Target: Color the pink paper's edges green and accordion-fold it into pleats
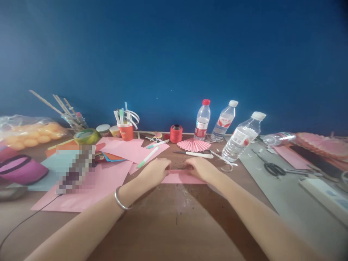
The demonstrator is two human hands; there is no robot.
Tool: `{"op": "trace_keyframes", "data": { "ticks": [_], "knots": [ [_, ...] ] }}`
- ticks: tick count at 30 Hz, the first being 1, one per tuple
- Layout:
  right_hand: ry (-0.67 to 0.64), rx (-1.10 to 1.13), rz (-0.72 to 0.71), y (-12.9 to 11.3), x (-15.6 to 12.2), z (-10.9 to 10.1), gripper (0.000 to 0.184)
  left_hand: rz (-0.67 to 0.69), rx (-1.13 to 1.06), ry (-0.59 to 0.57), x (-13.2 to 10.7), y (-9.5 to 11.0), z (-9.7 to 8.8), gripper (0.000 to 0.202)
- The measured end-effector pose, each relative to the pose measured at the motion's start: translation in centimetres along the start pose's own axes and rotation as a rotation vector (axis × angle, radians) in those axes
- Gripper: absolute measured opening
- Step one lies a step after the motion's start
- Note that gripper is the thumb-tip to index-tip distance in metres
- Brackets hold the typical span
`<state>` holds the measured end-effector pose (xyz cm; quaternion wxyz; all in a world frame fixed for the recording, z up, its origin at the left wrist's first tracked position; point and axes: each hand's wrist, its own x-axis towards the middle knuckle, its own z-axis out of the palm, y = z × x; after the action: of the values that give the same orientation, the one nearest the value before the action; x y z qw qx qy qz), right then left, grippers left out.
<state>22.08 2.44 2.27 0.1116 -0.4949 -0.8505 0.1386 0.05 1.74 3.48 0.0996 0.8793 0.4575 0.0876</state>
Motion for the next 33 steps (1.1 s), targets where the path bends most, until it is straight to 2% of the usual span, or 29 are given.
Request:
{"op": "trace_keyframes", "data": {
  "ticks": [2,5,7,10,14,17,22,28,33],
  "knots": [
    [0.085,-0.037,-0.019,-0.1,0.0,-0.3,0.009,0.012,0.049,0.085,0.2,0.0,-0.6,0.015],
    [0.217,-0.120,-0.042,-0.6,-0.5,-0.7,0.025,0.040,0.148,0.188,0.1,0.1,-1.6,0.022],
    [0.269,-0.215,-0.087,-0.9,-1.0,-0.7,0.034,0.072,0.205,0.217,-0.3,0.3,-1.9,0.026],
    [0.186,-0.314,-0.178,-1.2,-1.2,-0.3,0.036,0.107,0.246,0.196,-1.2,0.4,-1.1,0.025],
    [-0.023,-0.259,-0.287,-1.0,-0.7,0.3,0.014,0.110,0.228,0.106,-2.4,-0.1,0.9,0.021],
    [-0.093,-0.218,-0.307,-0.9,-0.4,0.4,0.015,0.131,0.209,0.046,-2.8,-0.7,1.5,0.013],
    [-0.105,-0.232,-0.270,-1.4,-0.8,0.3,0.012,0.158,0.232,-0.013,-2.9,-0.9,1.6,0.017],
    [-0.082,-0.241,-0.245,-2.4,-1.1,0.5,0.010,0.161,0.237,-0.018,-2.8,-0.5,1.9,0.023],
    [0.005,-0.133,-0.291,-2.9,-1.5,2.2,0.015,0.178,0.279,-0.027,-3.6,-0.2,2.7,0.023]
  ]
}}
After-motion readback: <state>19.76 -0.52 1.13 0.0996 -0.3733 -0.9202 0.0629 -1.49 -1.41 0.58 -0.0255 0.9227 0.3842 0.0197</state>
